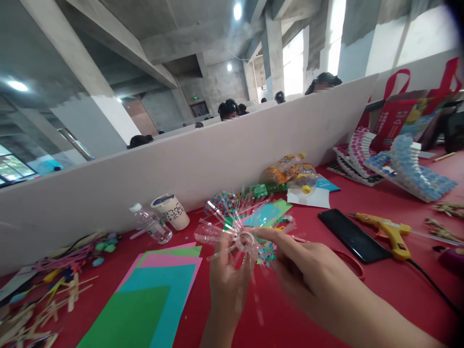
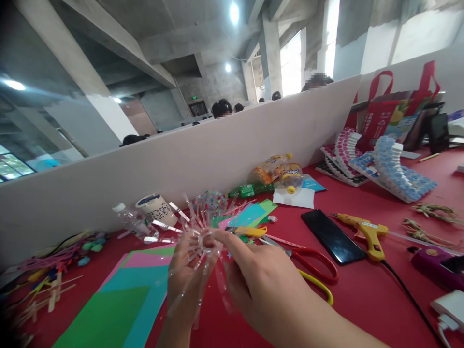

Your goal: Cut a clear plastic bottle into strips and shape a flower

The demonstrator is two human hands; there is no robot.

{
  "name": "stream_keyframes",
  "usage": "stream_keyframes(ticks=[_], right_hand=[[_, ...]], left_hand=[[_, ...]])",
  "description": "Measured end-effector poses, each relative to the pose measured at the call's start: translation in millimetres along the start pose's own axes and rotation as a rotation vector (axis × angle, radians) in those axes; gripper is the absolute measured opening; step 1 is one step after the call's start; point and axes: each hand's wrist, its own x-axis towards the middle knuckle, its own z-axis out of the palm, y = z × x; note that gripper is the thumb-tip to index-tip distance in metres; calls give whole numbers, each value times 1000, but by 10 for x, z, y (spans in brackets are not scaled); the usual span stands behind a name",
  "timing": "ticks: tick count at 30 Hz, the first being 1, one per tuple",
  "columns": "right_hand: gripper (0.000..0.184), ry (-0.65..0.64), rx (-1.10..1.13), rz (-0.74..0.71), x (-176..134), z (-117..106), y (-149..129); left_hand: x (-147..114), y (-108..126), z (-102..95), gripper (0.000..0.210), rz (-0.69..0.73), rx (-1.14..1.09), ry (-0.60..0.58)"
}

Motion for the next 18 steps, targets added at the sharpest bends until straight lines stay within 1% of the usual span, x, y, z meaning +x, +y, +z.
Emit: stream_keyframes(ticks=[4,6,9,12,13,15,18], right_hand=[[43,109,-37,-12,-25,37,51],[41,139,-35,-26,-41,22,47],[40,168,18,-69,-60,-43,14],[36,216,114,-161,-71,-131,-11],[33,243,143,-193,-73,-162,-11],[25,288,169,-195,-76,-222,3],[21,288,173,-186,-79,-320,40]], left_hand=[[1,-44,5,29,-27,21,2],[-1,-72,10,29,-35,12,11],[-1,-100,24,36,-80,5,39],[10,-99,43,45,-113,-59,70],[15,-94,49,43,-104,-89,64],[22,-82,57,37,-77,-123,44],[19,-71,61,36,-75,-124,36]])
